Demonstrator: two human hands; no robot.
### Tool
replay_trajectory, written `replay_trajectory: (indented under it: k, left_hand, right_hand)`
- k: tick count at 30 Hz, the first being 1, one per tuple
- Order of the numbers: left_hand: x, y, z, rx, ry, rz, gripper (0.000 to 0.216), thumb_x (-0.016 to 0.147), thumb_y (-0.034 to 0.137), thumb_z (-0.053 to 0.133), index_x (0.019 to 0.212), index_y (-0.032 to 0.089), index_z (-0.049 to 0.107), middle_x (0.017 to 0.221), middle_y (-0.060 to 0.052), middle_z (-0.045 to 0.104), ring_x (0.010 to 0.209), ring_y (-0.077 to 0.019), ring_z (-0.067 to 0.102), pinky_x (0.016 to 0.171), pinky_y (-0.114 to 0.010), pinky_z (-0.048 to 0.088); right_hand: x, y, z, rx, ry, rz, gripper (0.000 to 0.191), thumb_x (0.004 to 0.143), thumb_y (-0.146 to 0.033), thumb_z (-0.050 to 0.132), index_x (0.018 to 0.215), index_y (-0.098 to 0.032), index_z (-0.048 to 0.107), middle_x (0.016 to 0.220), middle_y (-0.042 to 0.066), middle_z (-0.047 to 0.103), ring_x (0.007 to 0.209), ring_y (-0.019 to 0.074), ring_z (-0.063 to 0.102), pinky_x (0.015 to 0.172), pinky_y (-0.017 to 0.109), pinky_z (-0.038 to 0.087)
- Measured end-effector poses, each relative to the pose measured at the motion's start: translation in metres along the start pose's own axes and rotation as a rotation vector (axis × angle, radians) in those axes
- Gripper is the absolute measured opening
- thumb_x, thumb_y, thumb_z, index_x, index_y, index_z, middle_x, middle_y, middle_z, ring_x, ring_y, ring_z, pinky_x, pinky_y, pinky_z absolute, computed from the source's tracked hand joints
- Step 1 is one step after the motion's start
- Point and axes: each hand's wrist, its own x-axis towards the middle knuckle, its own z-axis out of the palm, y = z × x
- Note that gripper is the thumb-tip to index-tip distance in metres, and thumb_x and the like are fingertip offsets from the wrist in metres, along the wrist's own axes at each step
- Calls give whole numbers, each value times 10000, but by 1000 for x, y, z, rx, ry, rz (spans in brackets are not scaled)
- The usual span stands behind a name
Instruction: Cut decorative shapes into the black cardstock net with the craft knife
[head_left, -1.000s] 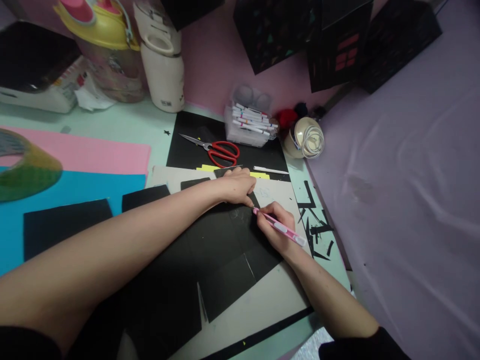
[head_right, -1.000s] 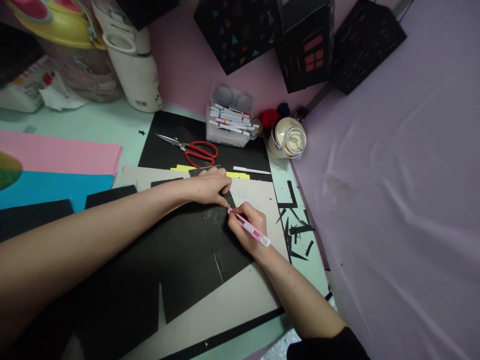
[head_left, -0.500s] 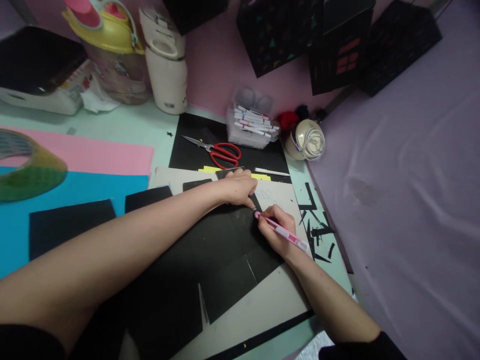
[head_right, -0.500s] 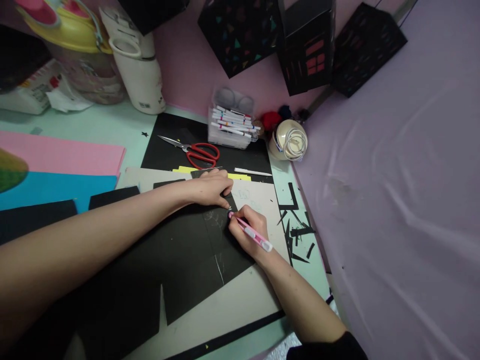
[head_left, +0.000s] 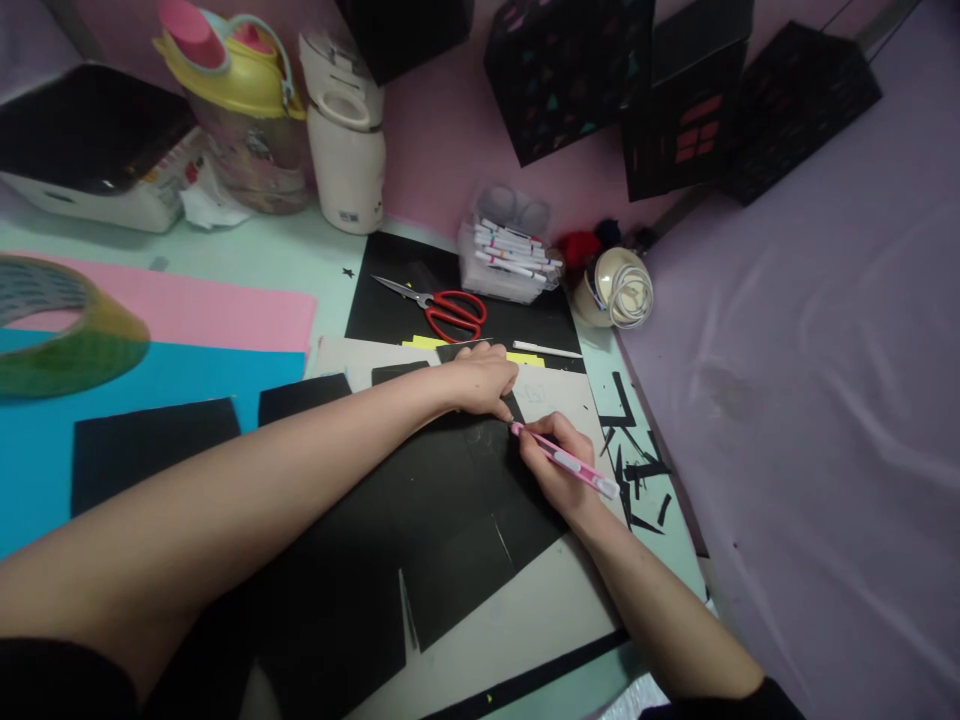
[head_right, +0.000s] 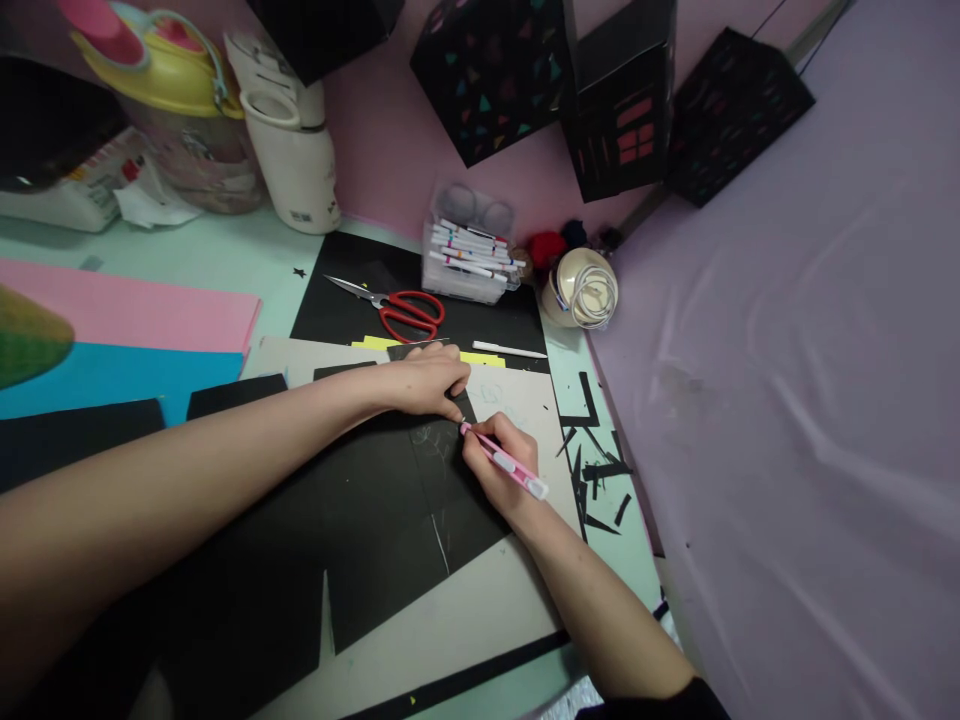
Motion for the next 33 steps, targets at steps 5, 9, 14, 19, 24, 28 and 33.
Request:
replay_trajectory:
  k: [5,9,14,19,24,28,33]
  left_hand:
    - [1,-2,2,2,4,2,361,738,478,711,939,208,580,1100,-72,497,1043,-260,446,850,-349,390]
    - [1,-2,2,-9,13,16,346,738,465,716,918,205,574,1084,-65,495,1044,-257,447,874,-360,385]
    - [-1,0,1,-14,7,9,338,740,450,719,915,200,574,1099,-70,495,1053,-264,446,901,-371,373]
    - [-1,0,0,-20,3,12,341,741,454,715,921,200,575,1100,-72,495,1045,-267,446,883,-367,375]
    - [-1,0,0,-19,4,12,339,740,452,725,900,199,568,1085,-69,493,1050,-262,442,904,-371,369]
    - [-1,0,0,-19,6,11,339,741,450,729,904,198,572,1084,-72,490,1054,-266,444,889,-372,379]
    - [-1,0,0,-8,7,11,335,747,451,725,913,200,578,1093,-71,494,1059,-261,446,907,-374,375]
  right_hand:
    - [3,-5,-3,-29,-52,1,125,787,-200,607,684,-206,537,604,-36,573,528,107,481,526,231,378]
    - [3,-5,-4,-29,-91,-16,132,799,-209,597,690,-208,521,610,-36,561,535,108,473,531,233,374]
    - [2,-1,-6,-26,-126,-39,142,814,-218,584,696,-212,506,622,-30,553,546,115,476,542,245,376]
    - [1,1,-7,-22,-148,-70,172,822,-201,583,687,-214,478,615,-39,525,532,104,441,534,243,354]
    - [0,2,-8,-3,-166,-91,174,825,-186,585,689,-213,480,614,-44,507,533,101,429,535,242,347]
    - [-1,3,-8,9,-130,-90,133,824,-186,586,719,-213,509,638,-34,543,555,110,475,555,246,376]
    - [-1,3,-8,-27,-149,-109,139,825,-195,584,712,-216,505,636,-34,539,537,107,455,537,246,365]
